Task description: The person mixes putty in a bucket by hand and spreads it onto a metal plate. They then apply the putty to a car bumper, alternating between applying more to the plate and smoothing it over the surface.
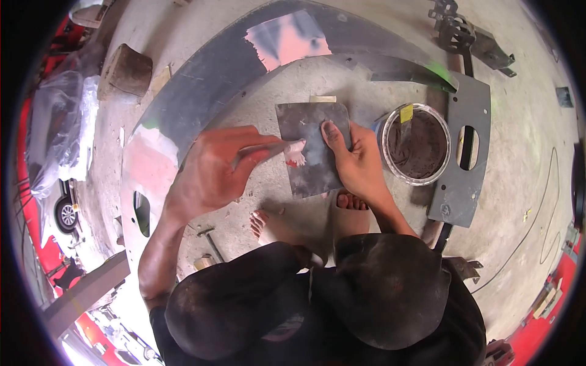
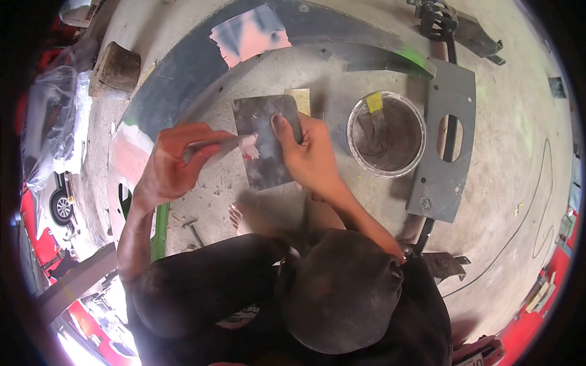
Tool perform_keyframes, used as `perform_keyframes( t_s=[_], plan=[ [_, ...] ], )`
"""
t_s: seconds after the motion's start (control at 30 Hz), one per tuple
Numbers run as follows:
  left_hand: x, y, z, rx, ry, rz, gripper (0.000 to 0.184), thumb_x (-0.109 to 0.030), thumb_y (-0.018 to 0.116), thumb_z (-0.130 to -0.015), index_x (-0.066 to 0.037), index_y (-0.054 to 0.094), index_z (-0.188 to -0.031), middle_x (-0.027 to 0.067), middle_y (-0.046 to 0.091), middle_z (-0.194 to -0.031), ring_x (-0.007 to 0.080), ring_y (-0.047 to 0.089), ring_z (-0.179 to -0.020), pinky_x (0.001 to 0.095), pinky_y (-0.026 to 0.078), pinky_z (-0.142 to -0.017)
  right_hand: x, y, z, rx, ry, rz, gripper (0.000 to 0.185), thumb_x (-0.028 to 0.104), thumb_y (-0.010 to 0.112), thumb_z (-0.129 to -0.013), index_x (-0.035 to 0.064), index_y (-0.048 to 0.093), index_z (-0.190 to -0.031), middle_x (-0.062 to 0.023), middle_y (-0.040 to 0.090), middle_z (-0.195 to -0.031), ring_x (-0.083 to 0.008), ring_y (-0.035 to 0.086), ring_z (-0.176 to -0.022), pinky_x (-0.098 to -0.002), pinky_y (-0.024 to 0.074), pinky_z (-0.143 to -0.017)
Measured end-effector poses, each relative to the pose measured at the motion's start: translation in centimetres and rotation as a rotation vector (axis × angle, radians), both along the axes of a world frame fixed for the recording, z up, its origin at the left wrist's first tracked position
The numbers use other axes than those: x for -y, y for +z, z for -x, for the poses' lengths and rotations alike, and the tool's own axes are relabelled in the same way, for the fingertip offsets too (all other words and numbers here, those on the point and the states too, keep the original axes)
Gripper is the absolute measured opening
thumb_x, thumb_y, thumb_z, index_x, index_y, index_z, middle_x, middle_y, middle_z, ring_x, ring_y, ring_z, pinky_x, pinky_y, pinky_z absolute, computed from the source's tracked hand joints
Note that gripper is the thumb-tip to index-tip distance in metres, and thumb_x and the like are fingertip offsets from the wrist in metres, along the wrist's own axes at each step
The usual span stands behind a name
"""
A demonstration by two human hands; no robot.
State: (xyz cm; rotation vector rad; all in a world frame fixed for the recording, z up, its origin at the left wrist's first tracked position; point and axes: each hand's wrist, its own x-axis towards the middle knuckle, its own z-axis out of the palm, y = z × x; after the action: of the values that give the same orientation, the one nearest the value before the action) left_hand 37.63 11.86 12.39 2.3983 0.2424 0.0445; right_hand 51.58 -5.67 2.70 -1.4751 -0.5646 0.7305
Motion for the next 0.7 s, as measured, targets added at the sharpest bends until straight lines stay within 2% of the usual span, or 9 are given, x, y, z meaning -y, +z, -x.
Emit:
perform_keyframes(
  t_s=[0.17,0.2,0.3,0.33,0.43,0.57,0.7],
  plan=[
    [1.8,-2.3,1.0,-0.039,0.005,0.228,0.021,0.003,0.068,-0.088,0.0,0.073,-0.109,0.0157,0.066,-0.079,0.0214,0.061,-0.065,0.0323,0.047,-0.061,0.1,-0.9,-0.1,-0.02,-0.023,0.093,0.036,0.024,0.058,-0.104,-0.0018,0.059,-0.08,0.0035,0.049,-0.062,-0.0054,0.039,-0.062,-0.0287,0.0334,-0.054],
    [2.0,-2.0,1.0,-0.123,-0.056,0.221,0.02,-0.003,0.07,-0.089,-0.003,0.073,-0.109,0.0149,0.072,-0.087,0.0251,0.069,-0.071,0.0362,0.052,-0.064,0.2,-1.4,-0.3,0.018,-0.032,0.111,0.036,0.025,0.058,-0.104,-0.0018,0.059,-0.08,0.0031,0.049,-0.062,-0.0055,0.04,-0.062,-0.0288,0.0338,-0.054],
    [1.5,-0.9,2.0,-0.209,0.067,0.399,0.018,-0.005,0.07,-0.092,-0.001,0.072,-0.109,0.0131,0.073,-0.087,0.0165,0.069,-0.075,0.0319,0.052,-0.065,0.2,-1.6,-0.5,-0.001,-0.061,0.076,0.037,0.027,0.058,-0.104,-0.0015,0.059,-0.08,0.0024,0.049,-0.061,-0.0053,0.041,-0.061,-0.0287,0.0343,-0.054],
    [1.6,-0.6,2.4,-0.082,0.277,0.49,0.017,-0.007,0.07,-0.093,0.002,0.072,-0.108,0.0113,0.074,-0.085,0.0117,0.067,-0.076,0.0284,0.052,-0.066,0.2,-1.6,-0.4,-0.033,-0.065,0.05,0.037,0.027,0.058,-0.104,-0.0014,0.06,-0.081,0.0022,0.049,-0.061,-0.0052,0.041,-0.061,-0.0287,0.0343,-0.053],
    [-0.6,-0.4,2.1,-0.088,0.466,0.272,0.016,-0.007,0.069,-0.094,0.003,0.072,-0.106,0.0104,0.074,-0.084,0.011,0.066,-0.074,0.0276,0.052,-0.067,0.3,-0.2,-0.3,-0.057,0.018,0.064,0.037,0.028,0.058,-0.104,-0.0011,0.059,-0.083,0.0027,0.049,-0.06,-0.005,0.041,-0.06,-0.0283,0.034,-0.053],
    [-1.0,-1.2,1.3,-0.213,0.44,0.322,0.017,-0.011,0.073,-0.091,0.003,0.073,-0.102,0.013,0.075,-0.083,0.0148,0.069,-0.073,0.0299,0.053,-0.067,-0.1,0.3,0.0,0.024,0.043,0.033,0.036,0.028,0.057,-0.104,-0.001,0.059,-0.083,0.0032,0.048,-0.06,-0.0049,0.04,-0.059,-0.0284,0.0336,-0.052],
    [0.9,-3.0,1.9,-0.173,0.208,0.241,0.018,-0.014,0.074,-0.092,0.003,0.073,-0.1,0.0076,0.074,-0.08,0.0113,0.067,-0.072,0.0259,0.052,-0.063,-0.1,-0.4,0.1,0.043,0.032,0.033,0.035,0.027,0.057,-0.104,-0.0009,0.059,-0.083,0.003,0.049,-0.06,-0.0055,0.039,-0.06,-0.0287,0.0336,-0.052]
  ],
)
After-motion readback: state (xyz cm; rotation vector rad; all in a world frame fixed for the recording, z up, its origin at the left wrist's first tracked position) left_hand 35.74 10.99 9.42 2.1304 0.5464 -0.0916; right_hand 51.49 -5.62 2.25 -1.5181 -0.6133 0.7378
